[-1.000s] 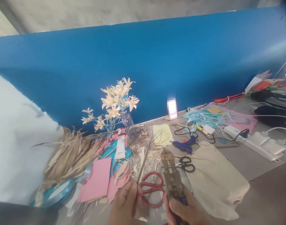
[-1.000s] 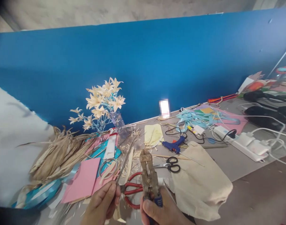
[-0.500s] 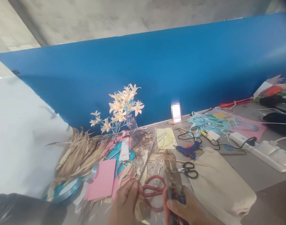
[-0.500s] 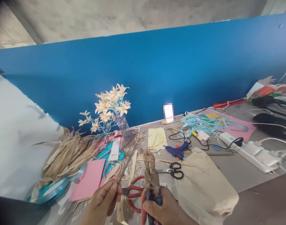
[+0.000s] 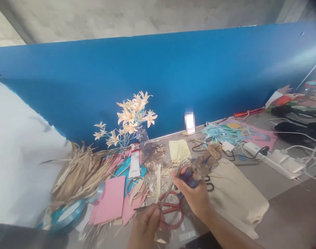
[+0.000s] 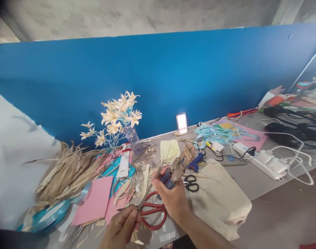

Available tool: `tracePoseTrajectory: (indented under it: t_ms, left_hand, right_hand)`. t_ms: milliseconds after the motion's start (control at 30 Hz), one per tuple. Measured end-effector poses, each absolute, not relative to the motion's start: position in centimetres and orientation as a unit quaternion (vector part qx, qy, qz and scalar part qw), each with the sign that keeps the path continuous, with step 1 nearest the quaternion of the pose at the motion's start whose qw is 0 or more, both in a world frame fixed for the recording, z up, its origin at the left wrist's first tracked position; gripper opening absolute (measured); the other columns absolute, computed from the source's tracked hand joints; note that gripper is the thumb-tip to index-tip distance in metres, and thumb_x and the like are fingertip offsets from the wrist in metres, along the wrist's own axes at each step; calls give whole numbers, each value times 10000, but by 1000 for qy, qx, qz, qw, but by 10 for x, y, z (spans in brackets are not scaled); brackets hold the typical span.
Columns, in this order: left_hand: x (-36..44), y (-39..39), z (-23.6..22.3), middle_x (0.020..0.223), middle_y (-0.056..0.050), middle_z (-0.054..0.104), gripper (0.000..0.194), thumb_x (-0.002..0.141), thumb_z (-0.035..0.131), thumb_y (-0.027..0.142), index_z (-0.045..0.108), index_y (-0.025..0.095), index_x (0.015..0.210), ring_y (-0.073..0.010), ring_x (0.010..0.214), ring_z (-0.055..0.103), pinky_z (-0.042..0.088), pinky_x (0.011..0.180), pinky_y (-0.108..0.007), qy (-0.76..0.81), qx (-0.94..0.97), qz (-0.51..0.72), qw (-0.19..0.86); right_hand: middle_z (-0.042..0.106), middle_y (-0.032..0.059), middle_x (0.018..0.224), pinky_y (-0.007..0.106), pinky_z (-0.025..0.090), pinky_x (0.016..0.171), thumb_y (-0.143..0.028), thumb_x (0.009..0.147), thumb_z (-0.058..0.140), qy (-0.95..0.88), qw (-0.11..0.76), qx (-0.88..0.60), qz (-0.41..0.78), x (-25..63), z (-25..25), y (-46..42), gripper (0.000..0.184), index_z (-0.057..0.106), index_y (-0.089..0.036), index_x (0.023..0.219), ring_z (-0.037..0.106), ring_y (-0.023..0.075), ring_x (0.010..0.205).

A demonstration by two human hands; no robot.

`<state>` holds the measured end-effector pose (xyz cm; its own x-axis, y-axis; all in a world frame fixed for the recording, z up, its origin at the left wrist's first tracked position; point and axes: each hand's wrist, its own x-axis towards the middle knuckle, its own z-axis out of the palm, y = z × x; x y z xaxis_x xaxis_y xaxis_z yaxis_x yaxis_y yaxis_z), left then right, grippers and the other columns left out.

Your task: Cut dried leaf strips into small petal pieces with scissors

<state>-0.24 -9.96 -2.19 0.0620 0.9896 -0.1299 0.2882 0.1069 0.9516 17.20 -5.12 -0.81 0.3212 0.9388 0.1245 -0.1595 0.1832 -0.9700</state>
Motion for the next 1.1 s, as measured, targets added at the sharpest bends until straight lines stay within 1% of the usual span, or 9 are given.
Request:
tracePoseTrajectory:
  t_ms: [167, 300, 400, 500, 567, 667, 800, 967, 1100]
  left_hand:
    - [-7, -96, -22, 580, -1, 473, 464, 867, 488, 580, 548, 188, 626, -114, 490, 388, 298, 442, -213, 538, 584, 313, 522]
    - [14, -81, -11, 596, 42, 496, 393, 824, 569, 578, 571, 193, 904, -99, 464, 409, 314, 432, -202, 505, 526, 363, 580]
    - [28, -66, 0, 567, 54, 475, 344, 784, 658, 501, 573, 168, 786, -61, 440, 342, 262, 422, -184, 505, 513, 390, 575]
    - [29, -56, 6, 538, 49, 495, 320, 800, 649, 474, 607, 156, 811, -48, 423, 307, 218, 418, -179, 503, 493, 394, 590]
    - [24, -54, 8, 527, 50, 516, 313, 799, 651, 462, 605, 164, 879, -46, 406, 298, 199, 411, -176, 511, 473, 392, 602]
    - [18, -53, 12, 519, 55, 533, 285, 773, 672, 430, 559, 178, 848, -37, 382, 289, 187, 397, -169, 527, 440, 400, 608]
    - [17, -51, 14, 518, 48, 555, 257, 756, 681, 379, 528, 183, 821, -30, 373, 293, 188, 388, -155, 529, 420, 398, 620]
    - [20, -48, 14, 491, 53, 558, 308, 718, 710, 352, 449, 203, 786, -25, 365, 268, 179, 384, -147, 517, 396, 392, 650]
    - [18, -46, 20, 506, 31, 591, 321, 718, 703, 390, 482, 188, 835, -24, 359, 264, 158, 381, -153, 507, 399, 394, 655]
  right_hand:
    - [655, 26, 773, 314, 549, 770, -369, 695, 775, -409, 639, -481, 439, 169, -15, -51, 279, 562, -205, 768, 652, 194, 745]
    - [658, 23, 743, 317, 562, 714, -371, 666, 768, -384, 645, -493, 441, 156, -15, -52, 297, 547, -204, 773, 657, 198, 711]
    - [661, 17, 726, 305, 553, 660, -398, 672, 755, -391, 630, -504, 444, 157, -9, -54, 314, 532, -206, 782, 642, 190, 666]
    - [635, 8, 674, 285, 522, 609, -458, 733, 709, -452, 559, -532, 447, 177, -1, -61, 308, 559, -193, 780, 601, 176, 613]
    - [633, 16, 667, 290, 514, 641, -516, 835, 602, -517, 485, -528, 468, 197, 0, -71, 337, 604, -180, 844, 605, 185, 642]
    - [685, 38, 768, 307, 525, 740, -575, 870, 547, -527, 430, -535, 500, 222, -7, -90, 418, 604, -186, 1011, 649, 209, 756]
    - [707, 91, 917, 289, 537, 633, -601, 865, 534, -552, 350, -561, 508, 236, -19, -108, 490, 608, -186, 1115, 668, 239, 794]
    - [708, 92, 992, 305, 542, 805, -493, 893, 528, -627, 284, -543, 481, 238, -13, -108, 366, 618, -199, 1090, 668, 254, 922]
    - [706, 96, 1019, 289, 540, 763, -475, 913, 477, -637, 258, -550, 474, 240, -13, -104, 324, 616, -201, 1016, 666, 253, 930]
